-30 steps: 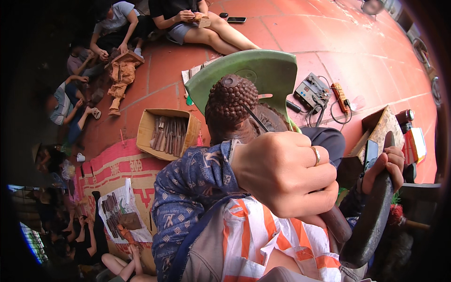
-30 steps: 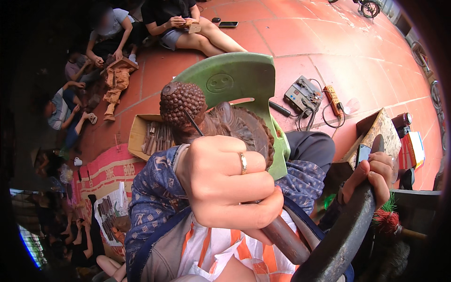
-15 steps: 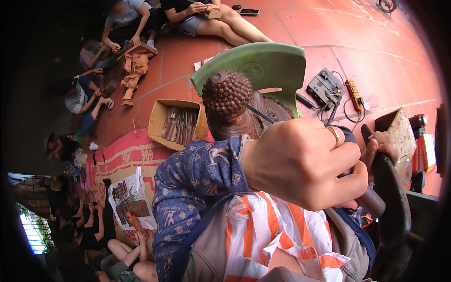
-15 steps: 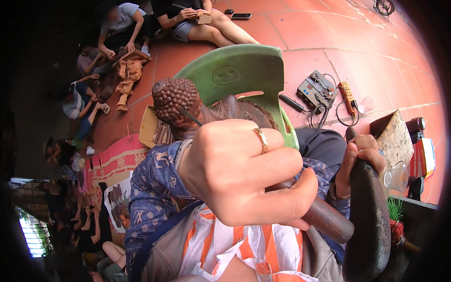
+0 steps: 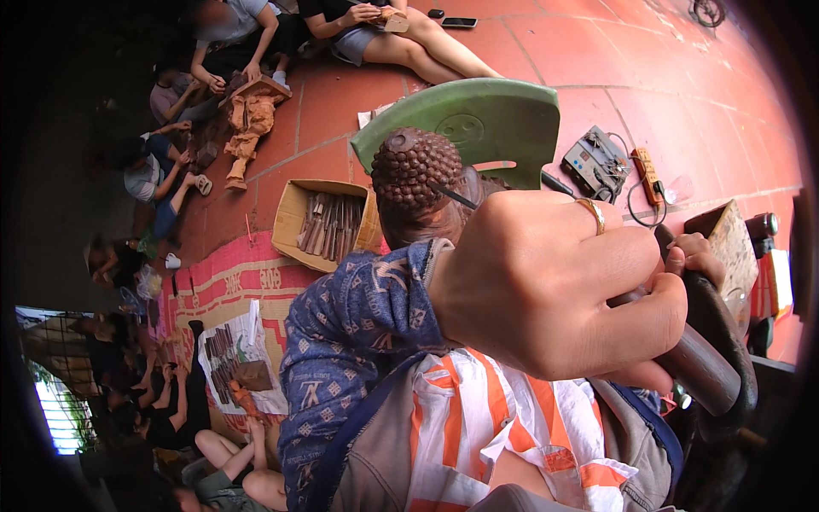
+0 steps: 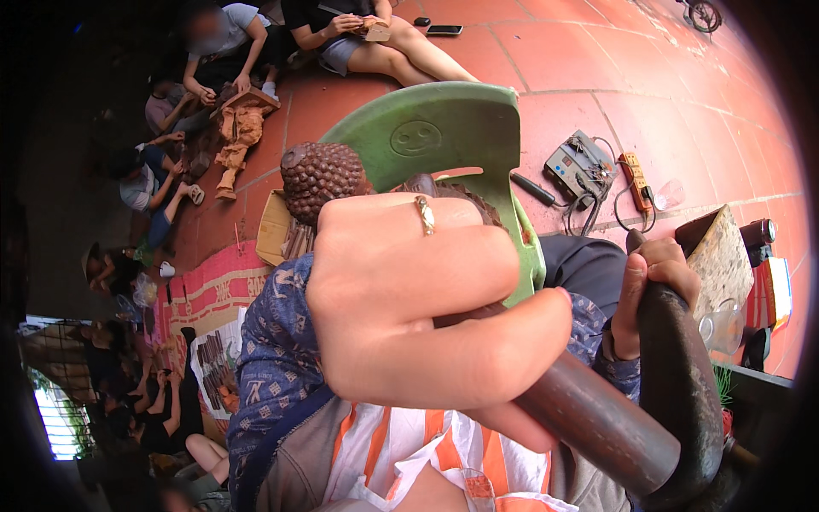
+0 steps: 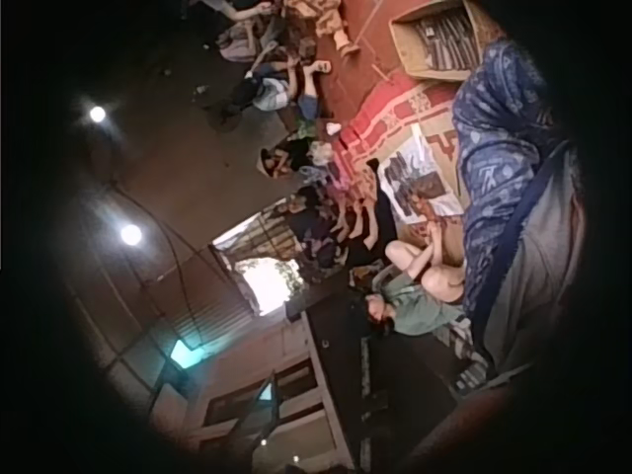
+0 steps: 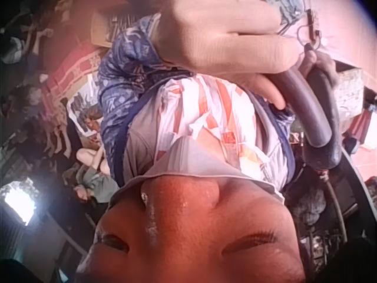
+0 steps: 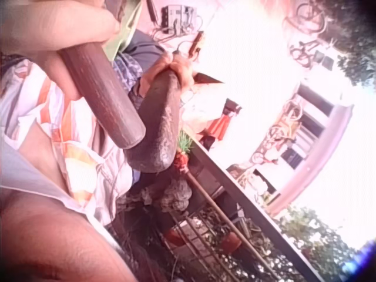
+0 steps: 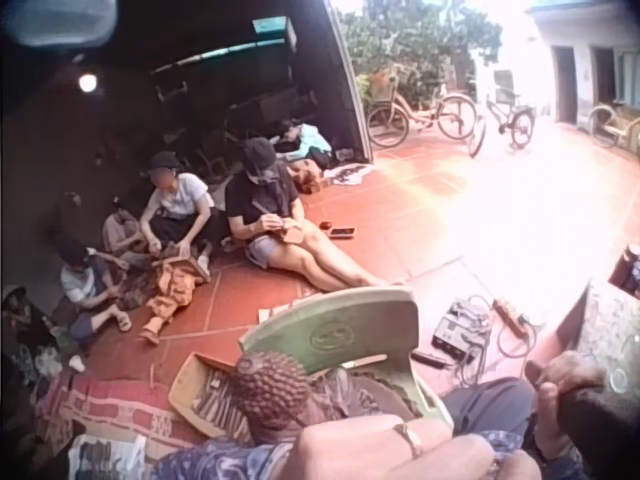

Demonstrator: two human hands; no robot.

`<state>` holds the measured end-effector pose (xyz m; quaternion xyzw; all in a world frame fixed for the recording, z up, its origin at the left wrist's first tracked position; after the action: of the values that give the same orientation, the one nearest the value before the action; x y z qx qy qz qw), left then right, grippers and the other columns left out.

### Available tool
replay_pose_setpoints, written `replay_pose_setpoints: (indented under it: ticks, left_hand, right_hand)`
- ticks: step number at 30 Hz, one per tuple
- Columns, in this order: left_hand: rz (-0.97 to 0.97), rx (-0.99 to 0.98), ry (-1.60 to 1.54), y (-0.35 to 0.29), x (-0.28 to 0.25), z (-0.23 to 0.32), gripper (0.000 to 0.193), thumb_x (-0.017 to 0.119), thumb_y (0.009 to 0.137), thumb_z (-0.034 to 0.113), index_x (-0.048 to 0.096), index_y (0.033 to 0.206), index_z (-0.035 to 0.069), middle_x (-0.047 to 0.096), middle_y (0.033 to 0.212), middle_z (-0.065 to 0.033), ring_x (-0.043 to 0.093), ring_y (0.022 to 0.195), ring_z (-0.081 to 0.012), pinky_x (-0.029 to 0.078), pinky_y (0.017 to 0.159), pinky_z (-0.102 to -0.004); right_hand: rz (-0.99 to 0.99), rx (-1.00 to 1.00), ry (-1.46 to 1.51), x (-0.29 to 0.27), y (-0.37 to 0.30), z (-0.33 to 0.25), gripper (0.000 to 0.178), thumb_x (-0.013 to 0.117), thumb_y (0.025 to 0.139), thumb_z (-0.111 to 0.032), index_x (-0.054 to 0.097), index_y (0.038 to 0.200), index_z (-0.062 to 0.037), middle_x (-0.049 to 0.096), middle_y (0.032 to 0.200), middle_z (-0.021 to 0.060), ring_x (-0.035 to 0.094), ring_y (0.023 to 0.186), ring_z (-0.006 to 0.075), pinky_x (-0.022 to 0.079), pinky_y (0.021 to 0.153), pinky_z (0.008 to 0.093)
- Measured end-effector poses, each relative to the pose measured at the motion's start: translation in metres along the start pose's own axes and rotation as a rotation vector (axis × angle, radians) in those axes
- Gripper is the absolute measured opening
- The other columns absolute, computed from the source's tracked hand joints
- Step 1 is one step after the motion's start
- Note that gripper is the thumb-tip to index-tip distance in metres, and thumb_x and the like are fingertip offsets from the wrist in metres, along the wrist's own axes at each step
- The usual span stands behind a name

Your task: The person carves a small wooden object, likely a Buddha head, using a chisel and a mallet. They hold the object in one hand and strike the chisel with the mallet to shape the surface details.

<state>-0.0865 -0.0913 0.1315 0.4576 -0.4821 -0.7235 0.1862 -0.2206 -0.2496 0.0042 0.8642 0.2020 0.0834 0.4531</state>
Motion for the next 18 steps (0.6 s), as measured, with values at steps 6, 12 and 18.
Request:
replay_pose_setpoints:
  ticks: [6, 12, 18]
  left_hand:
    - [0.054, -0.009, -0.011, 0.002, -0.003, -0.005, 0.040, 0.060, 0.080, 0.049, 0.058, 0.080, 0.010, 0.047, 0.065, 0.0001, 0.051, 0.047, -0.0125, 0.039, 0.040, -0.0271]
    - [-0.003, -0.007, 0.113, -0.001, 0.004, -0.005, 0.041, 0.060, 0.078, 0.050, 0.058, 0.082, 0.010, 0.045, 0.063, -0.0001, 0.051, 0.049, -0.0126, 0.039, 0.041, -0.0275]
    - [-0.154, 0.042, 0.293, -0.007, 0.022, -0.003, 0.023, 0.063, 0.071, 0.030, 0.059, 0.074, 0.007, 0.045, 0.063, -0.0004, 0.054, 0.056, -0.0130, 0.042, 0.046, -0.0284]
  right_hand:
    - [0.055, 0.023, 0.031, -0.005, 0.011, 0.004, 0.022, 0.058, 0.086, 0.007, 0.041, 0.092, -0.0067, 0.051, 0.073, 0.0087, 0.046, 0.065, 0.0164, 0.039, 0.064, 0.0310]
    - [0.052, 0.046, 0.036, -0.007, 0.014, 0.011, 0.025, 0.056, 0.086, 0.011, 0.041, 0.094, -0.0079, 0.051, 0.076, 0.0078, 0.046, 0.065, 0.0148, 0.040, 0.064, 0.0284]
    - [0.058, 0.149, 0.020, -0.008, 0.004, 0.017, 0.013, 0.060, 0.089, 0.000, 0.048, 0.090, -0.0062, 0.049, 0.073, 0.0043, 0.046, 0.069, 0.0144, 0.040, 0.068, 0.0297]
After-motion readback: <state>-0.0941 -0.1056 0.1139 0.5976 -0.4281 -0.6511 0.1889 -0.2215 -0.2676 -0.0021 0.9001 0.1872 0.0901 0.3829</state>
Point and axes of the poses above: each hand's wrist, its own y-axis towards the middle knuckle, its own x-axis out of the palm, z = x × y, the point moved 9 cm from there along y, towards the middle knuckle
